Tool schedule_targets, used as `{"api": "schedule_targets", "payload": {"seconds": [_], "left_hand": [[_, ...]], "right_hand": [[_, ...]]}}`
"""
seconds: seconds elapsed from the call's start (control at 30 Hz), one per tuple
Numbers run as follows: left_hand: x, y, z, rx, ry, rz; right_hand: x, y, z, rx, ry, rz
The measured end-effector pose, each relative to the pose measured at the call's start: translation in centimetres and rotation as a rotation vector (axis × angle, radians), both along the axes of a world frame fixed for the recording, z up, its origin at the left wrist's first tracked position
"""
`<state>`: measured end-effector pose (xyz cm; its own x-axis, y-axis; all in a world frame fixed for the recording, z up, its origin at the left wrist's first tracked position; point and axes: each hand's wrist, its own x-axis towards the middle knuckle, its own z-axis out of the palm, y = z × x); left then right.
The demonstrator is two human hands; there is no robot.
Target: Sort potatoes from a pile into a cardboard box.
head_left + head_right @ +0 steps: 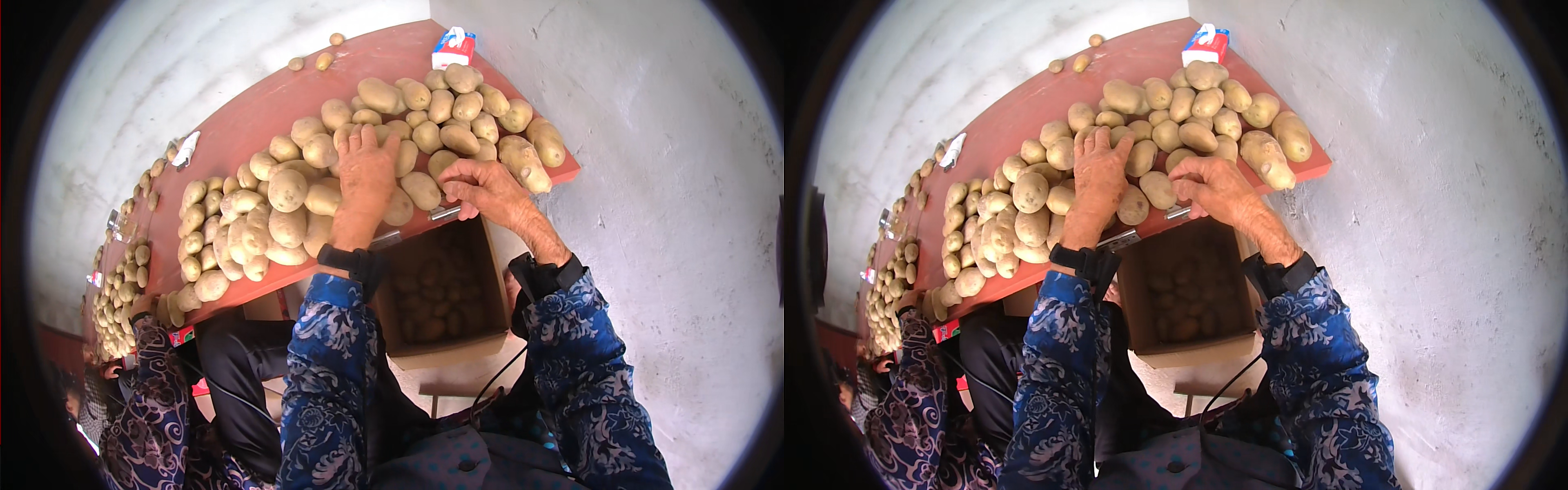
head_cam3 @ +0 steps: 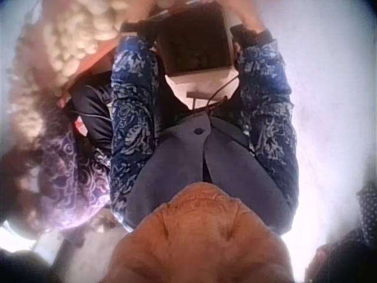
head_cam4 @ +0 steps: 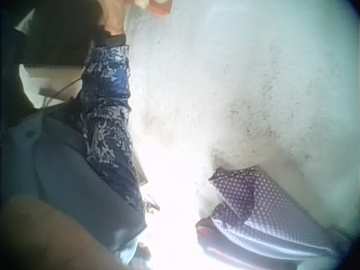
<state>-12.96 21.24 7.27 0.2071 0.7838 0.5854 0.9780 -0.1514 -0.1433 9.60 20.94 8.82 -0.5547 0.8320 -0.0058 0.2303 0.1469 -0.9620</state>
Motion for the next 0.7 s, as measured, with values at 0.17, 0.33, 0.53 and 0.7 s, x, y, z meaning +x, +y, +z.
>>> {"api": "schedule_targets", "payload": {"seconds": [0.17, 0.33, 0.53, 0.7], "left_hand": [[-0.08, -0.13, 0.23, 0.019, 0.012, 0.033], [0.05, 0.18, 0.25, 0.029, 0.015, 0.040], [-0.06, 0.65, -0.09, 0.120, 0.031, -0.022], [-0.26, 0.46, -0.01, 0.103, 0.005, -0.019]], "right_hand": [[0.13, -0.04, 0.06, -0.019, -0.005, -0.006], [0.06, -0.15, 0.17, -0.013, -0.001, 0.023], [0.07, -0.12, 0.32, -0.026, -0.050, 0.030], [0.31, -0.06, 0.25, -0.027, -0.057, 0.017]]}}
